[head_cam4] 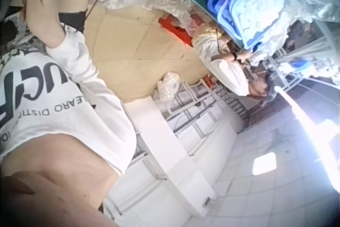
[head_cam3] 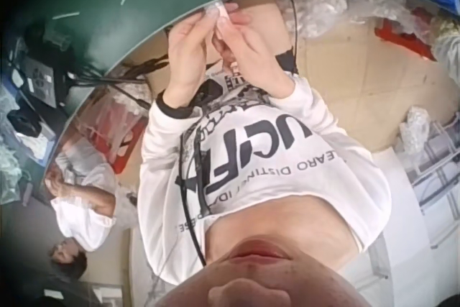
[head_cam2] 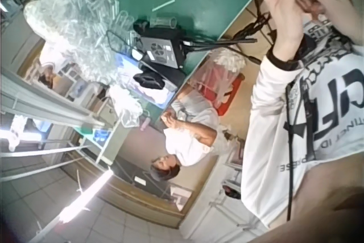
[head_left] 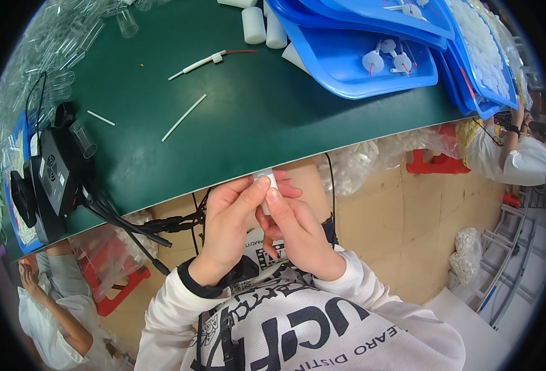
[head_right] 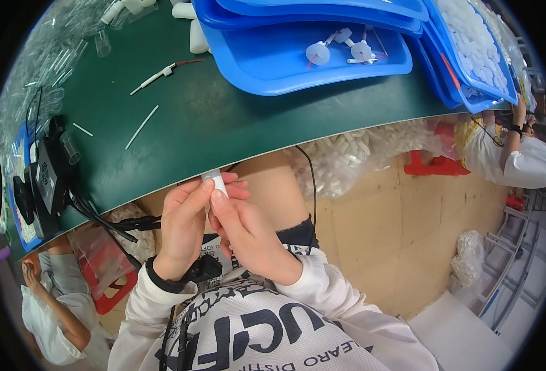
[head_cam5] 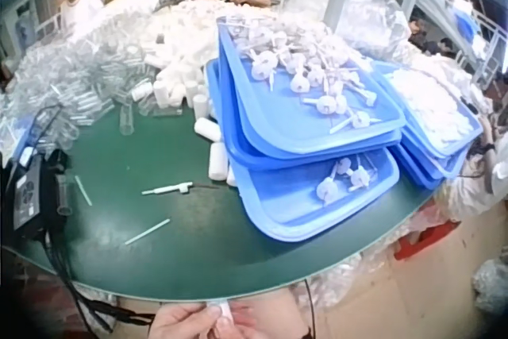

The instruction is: The person assembles small white cylindrical components by inserting thin white rods into them. They pick up a cylinder and a rod from the table, fit the rod into the cylinder, and place the assembled unit into a blue tray. This process is repeated continuously throughout the video.

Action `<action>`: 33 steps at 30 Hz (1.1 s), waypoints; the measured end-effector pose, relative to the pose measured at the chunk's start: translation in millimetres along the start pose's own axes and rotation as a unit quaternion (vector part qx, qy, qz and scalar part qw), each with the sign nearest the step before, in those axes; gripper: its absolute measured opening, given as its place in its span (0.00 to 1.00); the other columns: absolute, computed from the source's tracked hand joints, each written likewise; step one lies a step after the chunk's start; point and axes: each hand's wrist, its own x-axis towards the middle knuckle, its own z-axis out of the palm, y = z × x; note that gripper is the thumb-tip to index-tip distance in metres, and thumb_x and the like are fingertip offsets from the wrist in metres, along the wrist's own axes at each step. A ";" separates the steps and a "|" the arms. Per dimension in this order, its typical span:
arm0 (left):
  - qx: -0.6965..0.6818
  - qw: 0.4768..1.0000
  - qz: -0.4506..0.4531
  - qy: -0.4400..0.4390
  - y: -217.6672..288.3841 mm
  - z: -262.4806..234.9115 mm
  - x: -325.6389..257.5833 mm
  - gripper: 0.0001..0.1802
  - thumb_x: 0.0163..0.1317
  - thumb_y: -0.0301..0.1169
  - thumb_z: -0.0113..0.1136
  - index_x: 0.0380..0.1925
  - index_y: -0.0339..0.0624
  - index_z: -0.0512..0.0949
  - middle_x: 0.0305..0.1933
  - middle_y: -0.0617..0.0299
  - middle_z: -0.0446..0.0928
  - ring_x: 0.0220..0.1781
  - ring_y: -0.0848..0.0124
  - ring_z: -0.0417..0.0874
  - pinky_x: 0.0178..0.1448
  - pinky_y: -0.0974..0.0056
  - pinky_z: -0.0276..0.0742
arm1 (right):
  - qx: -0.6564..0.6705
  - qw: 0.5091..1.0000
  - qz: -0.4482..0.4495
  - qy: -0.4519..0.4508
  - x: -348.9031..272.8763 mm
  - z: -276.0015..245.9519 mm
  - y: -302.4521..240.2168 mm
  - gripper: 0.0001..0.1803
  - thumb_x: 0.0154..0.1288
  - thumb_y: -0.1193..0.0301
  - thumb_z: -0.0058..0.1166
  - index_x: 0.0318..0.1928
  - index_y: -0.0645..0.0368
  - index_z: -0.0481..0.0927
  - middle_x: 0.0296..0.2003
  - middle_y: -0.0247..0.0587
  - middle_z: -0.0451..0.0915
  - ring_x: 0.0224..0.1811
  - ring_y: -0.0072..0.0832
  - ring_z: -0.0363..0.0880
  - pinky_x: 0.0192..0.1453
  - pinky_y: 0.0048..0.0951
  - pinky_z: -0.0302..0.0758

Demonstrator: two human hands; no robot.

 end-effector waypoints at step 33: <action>0.420 0.765 0.487 0.021 27.8 26.7 -62.9 0.21 0.42 0.18 0.69 0.39 0.28 0.75 0.35 0.49 0.79 0.27 0.61 0.79 0.30 0.67 0.75 | -0.295 0.813 -0.478 -0.153 -30.4 -39.7 -73.3 0.16 0.45 0.74 0.66 0.39 0.56 0.85 0.36 0.38 0.84 0.46 0.35 0.81 0.66 0.54 0.57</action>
